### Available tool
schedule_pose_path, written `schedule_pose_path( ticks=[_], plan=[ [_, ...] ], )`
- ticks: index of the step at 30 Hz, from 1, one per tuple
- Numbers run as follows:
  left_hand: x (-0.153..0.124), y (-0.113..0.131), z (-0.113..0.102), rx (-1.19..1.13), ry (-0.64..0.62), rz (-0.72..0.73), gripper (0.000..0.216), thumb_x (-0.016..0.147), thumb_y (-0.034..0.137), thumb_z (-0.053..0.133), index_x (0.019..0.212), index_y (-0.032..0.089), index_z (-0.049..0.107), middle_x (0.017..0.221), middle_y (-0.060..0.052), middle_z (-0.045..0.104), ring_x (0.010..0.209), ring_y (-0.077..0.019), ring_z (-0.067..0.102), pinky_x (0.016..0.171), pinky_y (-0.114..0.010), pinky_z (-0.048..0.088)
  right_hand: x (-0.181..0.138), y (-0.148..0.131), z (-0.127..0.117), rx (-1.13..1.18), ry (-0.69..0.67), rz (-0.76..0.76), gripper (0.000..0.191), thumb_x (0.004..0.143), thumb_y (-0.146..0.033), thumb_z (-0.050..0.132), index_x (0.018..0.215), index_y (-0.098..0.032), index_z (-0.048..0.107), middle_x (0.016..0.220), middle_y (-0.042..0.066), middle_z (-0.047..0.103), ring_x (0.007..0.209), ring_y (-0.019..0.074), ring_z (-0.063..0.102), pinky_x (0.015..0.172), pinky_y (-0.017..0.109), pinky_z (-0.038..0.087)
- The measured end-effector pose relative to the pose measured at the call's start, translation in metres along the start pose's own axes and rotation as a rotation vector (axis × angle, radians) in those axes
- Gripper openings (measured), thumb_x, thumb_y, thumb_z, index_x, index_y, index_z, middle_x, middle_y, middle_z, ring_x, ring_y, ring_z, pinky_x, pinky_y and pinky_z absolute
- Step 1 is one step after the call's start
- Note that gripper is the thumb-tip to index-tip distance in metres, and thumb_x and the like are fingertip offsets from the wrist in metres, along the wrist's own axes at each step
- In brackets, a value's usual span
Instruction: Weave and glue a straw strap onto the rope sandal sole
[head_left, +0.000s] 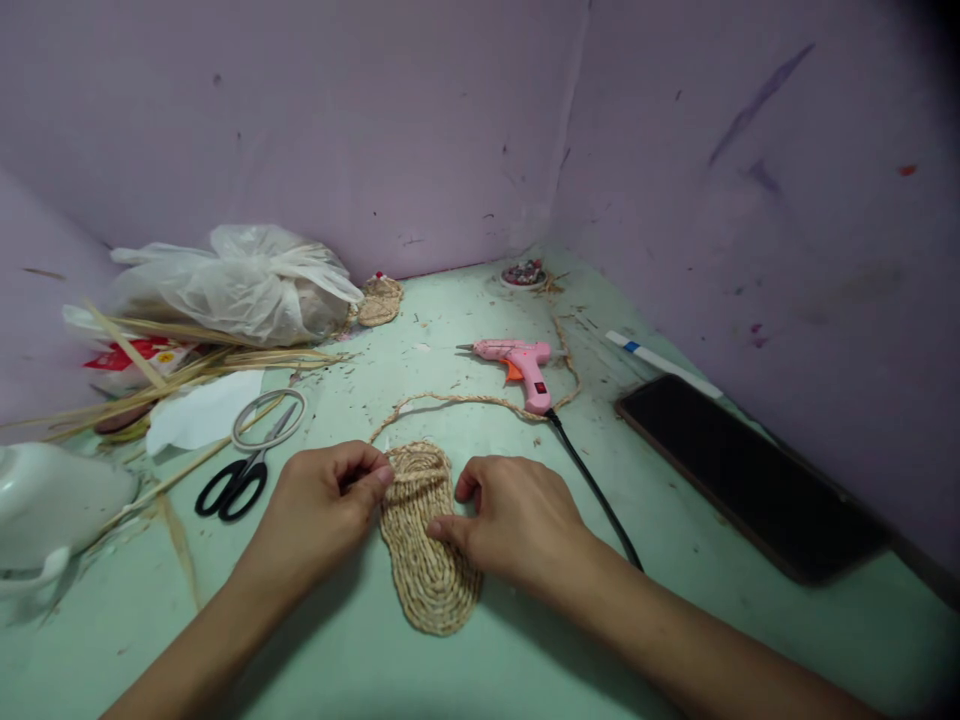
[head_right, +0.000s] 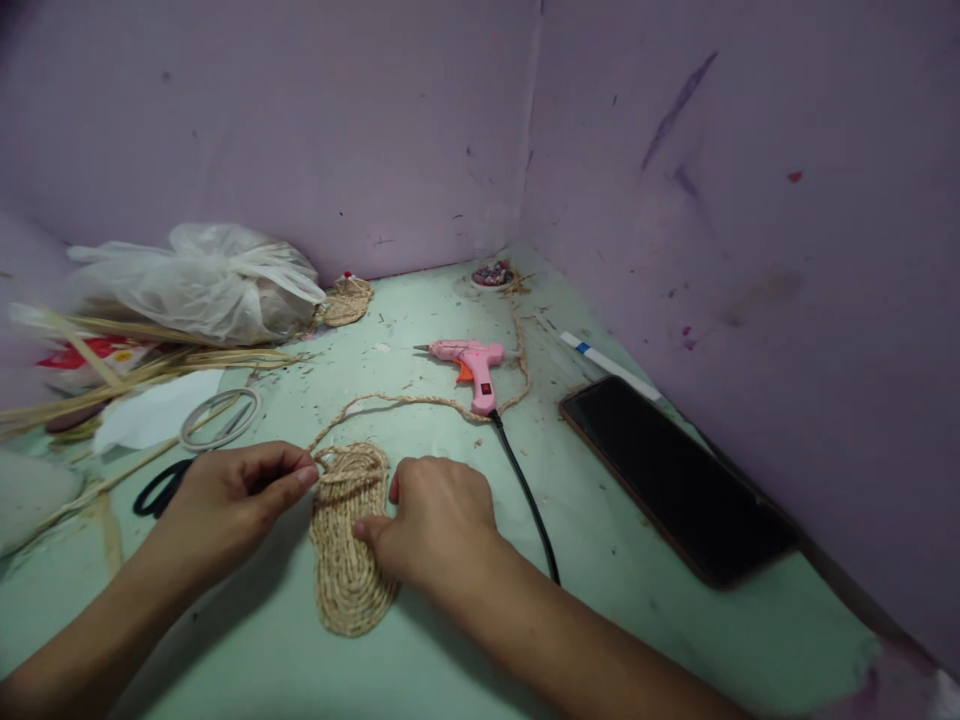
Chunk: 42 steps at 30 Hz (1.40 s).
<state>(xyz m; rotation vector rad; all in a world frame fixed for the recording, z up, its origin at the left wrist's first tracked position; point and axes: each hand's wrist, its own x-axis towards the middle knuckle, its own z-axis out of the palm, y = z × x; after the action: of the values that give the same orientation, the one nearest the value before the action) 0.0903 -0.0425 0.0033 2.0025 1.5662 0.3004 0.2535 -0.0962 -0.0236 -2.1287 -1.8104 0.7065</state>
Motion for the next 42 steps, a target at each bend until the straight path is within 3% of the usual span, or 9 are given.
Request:
schedule_pose_path(
  ticks=[4, 8, 12, 21, 23, 27, 30, 34, 42],
  plan=[
    [0.0, 0.008, -0.002, 0.018, 0.006, -0.015, 0.023, 0.072, 0.034, 0.048, 0.064, 0.016, 0.06, 0.053, 0.002, 0.053, 0.053, -0.0129, 0.045, 0.051, -0.023, 0.033, 0.005, 0.01, -0.004, 0.205, -0.035, -0.059, 0.013, 0.064, -0.031, 0.07, 0.072, -0.022, 0.067, 0.06, 0.0, 0.064, 0.054, 0.0151, 0.055, 0.047, 0.025, 0.032],
    [0.001, 0.017, -0.003, 0.063, 0.02, 0.012, 0.022, 0.072, 0.032, 0.048, 0.062, 0.017, 0.06, 0.05, 0.002, 0.053, 0.051, -0.0126, 0.046, 0.05, -0.023, 0.033, 0.015, 0.022, -0.006, 0.419, 0.225, -0.323, 0.014, 0.075, -0.013, 0.059, 0.084, -0.02, 0.069, 0.074, 0.002, 0.066, 0.064, 0.0131, 0.057, 0.056, 0.025, 0.04],
    [0.0, 0.021, -0.002, 0.102, 0.026, 0.043, 0.021, 0.073, 0.03, 0.048, 0.063, 0.017, 0.061, 0.051, 0.002, 0.055, 0.051, -0.0125, 0.048, 0.05, -0.023, 0.033, 0.024, 0.028, 0.0, 0.476, 0.261, -0.551, 0.014, 0.077, -0.015, 0.061, 0.087, -0.019, 0.069, 0.08, 0.003, 0.064, 0.068, 0.0125, 0.057, 0.06, 0.026, 0.043],
    [-0.001, 0.018, -0.001, 0.091, 0.039, 0.126, 0.021, 0.077, 0.031, 0.05, 0.07, 0.018, 0.065, 0.061, -0.001, 0.062, 0.057, -0.015, 0.052, 0.054, -0.026, 0.038, 0.033, 0.032, 0.011, 0.424, 0.193, -0.626, 0.008, 0.079, -0.017, 0.061, 0.08, -0.019, 0.068, 0.075, 0.002, 0.065, 0.068, 0.0135, 0.058, 0.062, 0.026, 0.043],
    [-0.004, 0.015, -0.001, 0.069, 0.149, 0.21, 0.018, 0.077, 0.031, 0.052, 0.076, 0.019, 0.065, 0.068, -0.002, 0.065, 0.063, -0.0161, 0.055, 0.059, -0.028, 0.042, 0.033, 0.031, 0.011, 0.409, 0.201, -0.615, 0.007, 0.078, -0.017, 0.06, 0.077, -0.018, 0.067, 0.072, 0.002, 0.064, 0.066, 0.0135, 0.057, 0.061, 0.025, 0.042],
    [-0.023, 0.002, 0.014, 0.123, 0.523, 0.526, 0.014, 0.079, 0.019, 0.049, 0.08, 0.016, 0.063, 0.078, -0.006, 0.063, 0.074, -0.018, 0.056, 0.07, -0.032, 0.046, 0.032, 0.03, 0.013, 0.415, 0.19, -0.55, 0.006, 0.078, -0.019, 0.059, 0.076, -0.018, 0.065, 0.067, 0.001, 0.064, 0.061, 0.0132, 0.056, 0.057, 0.024, 0.042],
    [-0.041, -0.006, 0.033, 0.183, 0.359, 0.658, 0.015, 0.076, 0.012, 0.047, 0.078, 0.015, 0.062, 0.077, -0.007, 0.06, 0.074, -0.0196, 0.055, 0.065, -0.033, 0.047, 0.031, 0.031, 0.013, 0.423, 0.158, -0.551, 0.006, 0.078, -0.02, 0.058, 0.076, -0.018, 0.064, 0.066, 0.0, 0.063, 0.059, 0.0128, 0.056, 0.055, 0.023, 0.042],
    [-0.055, -0.008, 0.05, 0.272, 0.155, 0.539, 0.017, 0.073, 0.01, 0.045, 0.081, 0.015, 0.059, 0.088, -0.009, 0.059, 0.083, -0.0243, 0.053, 0.064, -0.038, 0.049, 0.03, 0.033, 0.012, 0.421, 0.154, -0.602, 0.007, 0.079, -0.019, 0.057, 0.077, -0.017, 0.063, 0.067, 0.0, 0.062, 0.059, 0.0121, 0.055, 0.054, 0.022, 0.042],
    [-0.058, -0.006, 0.049, 0.278, 0.096, 0.502, 0.021, 0.072, 0.008, 0.043, 0.087, 0.013, 0.057, 0.102, -0.011, 0.057, 0.093, -0.0265, 0.05, 0.068, -0.039, 0.05, 0.031, 0.035, 0.014, 0.381, 0.158, -0.642, 0.005, 0.08, -0.019, 0.056, 0.079, -0.018, 0.061, 0.068, 0.0, 0.059, 0.055, 0.0111, 0.053, 0.051, 0.023, 0.042]
  ],
)
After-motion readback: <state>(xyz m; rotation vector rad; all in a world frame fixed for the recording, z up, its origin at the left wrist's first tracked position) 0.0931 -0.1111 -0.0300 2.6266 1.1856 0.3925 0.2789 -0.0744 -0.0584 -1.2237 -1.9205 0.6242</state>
